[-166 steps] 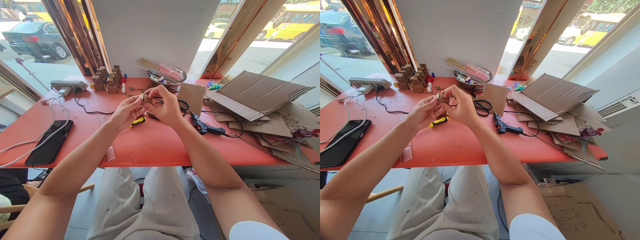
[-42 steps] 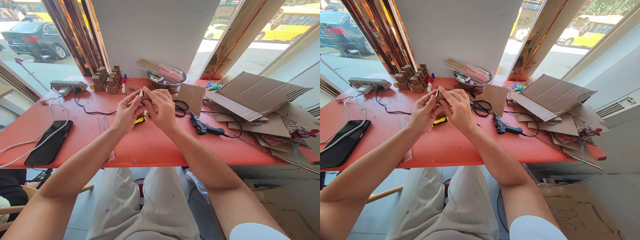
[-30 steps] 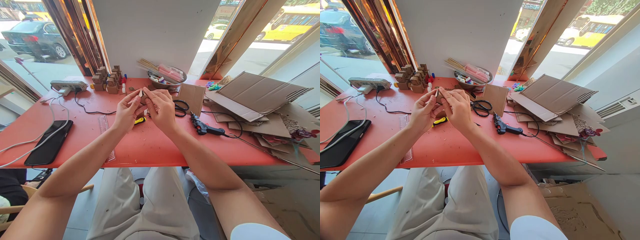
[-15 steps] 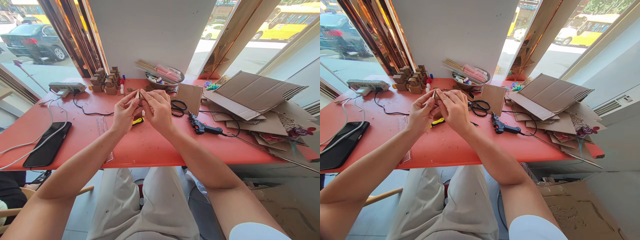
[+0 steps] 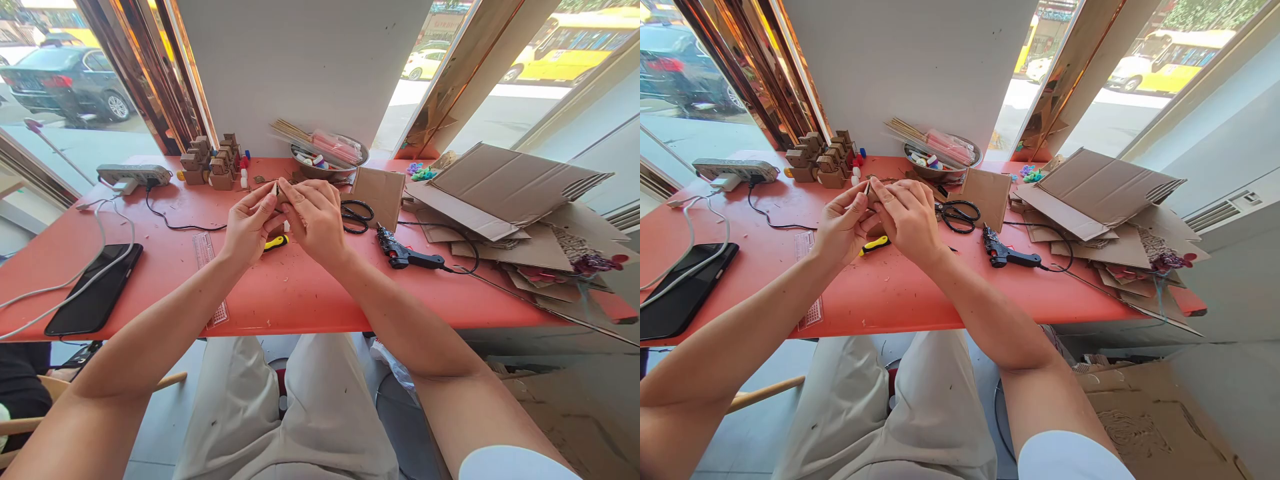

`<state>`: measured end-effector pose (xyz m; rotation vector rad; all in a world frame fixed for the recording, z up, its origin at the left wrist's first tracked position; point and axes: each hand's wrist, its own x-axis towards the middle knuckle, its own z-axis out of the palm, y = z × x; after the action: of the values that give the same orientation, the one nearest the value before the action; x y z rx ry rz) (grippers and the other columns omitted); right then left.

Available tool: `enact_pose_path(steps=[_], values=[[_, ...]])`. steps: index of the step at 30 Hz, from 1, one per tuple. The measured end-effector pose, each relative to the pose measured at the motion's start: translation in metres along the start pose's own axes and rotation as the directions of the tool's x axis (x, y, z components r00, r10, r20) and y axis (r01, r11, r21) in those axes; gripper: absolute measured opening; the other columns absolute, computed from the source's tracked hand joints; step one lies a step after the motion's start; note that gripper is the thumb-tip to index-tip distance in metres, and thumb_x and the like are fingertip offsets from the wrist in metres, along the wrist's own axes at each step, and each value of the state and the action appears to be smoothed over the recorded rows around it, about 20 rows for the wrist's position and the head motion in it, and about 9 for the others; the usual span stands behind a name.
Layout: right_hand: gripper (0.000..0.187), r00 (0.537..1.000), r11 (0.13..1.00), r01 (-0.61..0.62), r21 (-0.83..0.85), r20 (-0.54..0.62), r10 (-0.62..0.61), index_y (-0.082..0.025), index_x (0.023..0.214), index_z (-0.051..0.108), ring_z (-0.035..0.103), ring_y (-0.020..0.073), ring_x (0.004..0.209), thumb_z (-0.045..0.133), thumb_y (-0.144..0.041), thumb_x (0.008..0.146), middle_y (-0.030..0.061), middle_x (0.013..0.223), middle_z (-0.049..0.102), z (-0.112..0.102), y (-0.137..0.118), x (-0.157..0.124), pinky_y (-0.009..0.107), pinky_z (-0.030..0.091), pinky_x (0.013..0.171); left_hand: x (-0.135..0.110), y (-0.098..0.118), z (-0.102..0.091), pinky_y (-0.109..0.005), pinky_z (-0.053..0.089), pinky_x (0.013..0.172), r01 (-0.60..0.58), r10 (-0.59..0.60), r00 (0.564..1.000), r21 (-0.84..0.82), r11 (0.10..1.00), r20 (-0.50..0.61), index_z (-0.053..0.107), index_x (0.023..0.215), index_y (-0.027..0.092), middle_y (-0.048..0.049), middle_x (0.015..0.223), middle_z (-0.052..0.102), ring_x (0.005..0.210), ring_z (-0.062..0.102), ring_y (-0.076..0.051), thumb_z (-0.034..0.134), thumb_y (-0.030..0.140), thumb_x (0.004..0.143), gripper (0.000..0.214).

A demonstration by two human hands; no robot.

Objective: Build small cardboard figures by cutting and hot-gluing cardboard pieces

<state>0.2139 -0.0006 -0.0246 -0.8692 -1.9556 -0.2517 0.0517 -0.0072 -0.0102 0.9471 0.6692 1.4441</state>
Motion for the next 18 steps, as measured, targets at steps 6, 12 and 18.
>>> enact_pose_path(steps=[6,12,18], values=[[0.044,0.985,0.943,-0.17,0.285,0.016,0.173,-0.029,0.135,0.08,0.072,0.0259,0.12,0.05,-0.052,0.112,0.0071,0.124,0.084,-0.007,-0.005,0.006,0.046,0.058,0.11,0.005,0.001,-0.005,-0.02,0.069,0.077,-0.047,0.04,0.996,0.092,0.995,0.078,0.087,0.105,0.024,0.0024,0.094,0.086,0.084,0.081,-0.012,0.101,0.035,0.073,0.037],[0.055,0.948,0.805,-0.317,0.501,0.145,0.284,-0.025,0.115,0.084,0.077,0.0249,0.111,0.063,-0.073,0.099,0.0074,0.117,0.084,-0.017,-0.002,0.015,0.041,0.062,0.101,0.009,0.001,-0.011,-0.019,0.069,0.073,-0.074,0.058,0.99,0.117,0.99,0.13,0.086,0.112,0.023,0.0013,0.091,0.085,0.093,0.084,-0.016,0.101,0.041,0.072,0.047],[0.06,0.93,0.755,-0.368,0.543,0.202,0.307,-0.022,0.108,0.077,0.077,0.0241,0.108,0.072,-0.079,0.09,0.0073,0.111,0.081,-0.022,0.001,0.02,0.04,0.062,0.1,0.011,0.001,-0.015,-0.019,0.069,0.073,-0.084,0.057,0.985,0.156,0.984,0.165,0.086,0.112,0.022,0.0,0.095,0.086,0.093,0.084,-0.017,0.102,0.047,0.069,0.053]])
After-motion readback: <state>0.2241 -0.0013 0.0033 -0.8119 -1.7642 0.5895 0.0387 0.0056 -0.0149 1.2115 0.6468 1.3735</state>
